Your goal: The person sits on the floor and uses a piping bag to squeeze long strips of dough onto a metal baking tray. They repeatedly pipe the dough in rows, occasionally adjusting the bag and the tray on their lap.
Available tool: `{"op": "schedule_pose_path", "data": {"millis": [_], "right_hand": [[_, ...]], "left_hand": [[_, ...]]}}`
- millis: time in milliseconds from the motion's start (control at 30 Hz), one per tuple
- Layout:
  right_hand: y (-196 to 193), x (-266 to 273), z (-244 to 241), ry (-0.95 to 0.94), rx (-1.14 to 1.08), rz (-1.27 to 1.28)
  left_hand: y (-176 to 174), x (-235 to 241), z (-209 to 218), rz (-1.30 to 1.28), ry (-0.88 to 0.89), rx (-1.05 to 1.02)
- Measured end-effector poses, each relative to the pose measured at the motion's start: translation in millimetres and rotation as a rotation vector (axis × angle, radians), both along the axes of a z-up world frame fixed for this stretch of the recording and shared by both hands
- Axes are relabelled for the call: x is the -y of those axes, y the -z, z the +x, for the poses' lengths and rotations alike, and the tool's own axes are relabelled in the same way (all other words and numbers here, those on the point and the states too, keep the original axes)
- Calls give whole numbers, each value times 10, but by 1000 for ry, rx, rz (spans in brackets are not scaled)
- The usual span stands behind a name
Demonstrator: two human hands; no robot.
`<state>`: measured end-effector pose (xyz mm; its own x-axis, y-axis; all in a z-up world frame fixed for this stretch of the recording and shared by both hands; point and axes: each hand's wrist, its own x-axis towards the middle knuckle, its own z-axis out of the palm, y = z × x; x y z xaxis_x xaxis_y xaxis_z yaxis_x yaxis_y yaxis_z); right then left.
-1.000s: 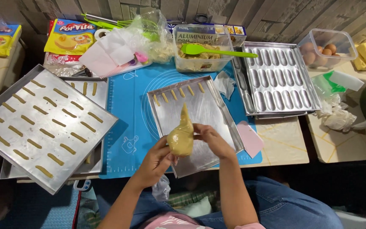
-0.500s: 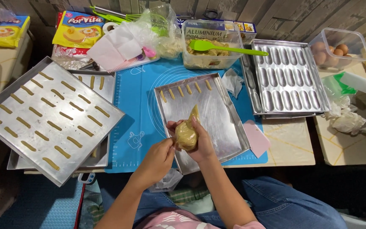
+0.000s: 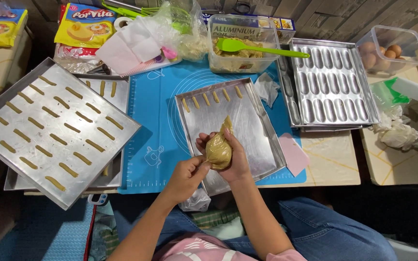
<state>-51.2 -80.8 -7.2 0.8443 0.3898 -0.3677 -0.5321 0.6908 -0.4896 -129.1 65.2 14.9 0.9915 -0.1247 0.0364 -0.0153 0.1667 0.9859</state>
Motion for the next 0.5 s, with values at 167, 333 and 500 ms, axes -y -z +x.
{"op": "schedule_pose_path", "data": {"millis": [167,333,500], "right_hand": [[-31,9,-22,-29,19,-24],[10,6,-35,-25,34,-50],[74,31,14,-28,2,-47]], "left_hand": [[148,0,-17,-22,8,0],[247,51,22,-11,-64,6],[246,38,15,-41,-48,-10]]}}
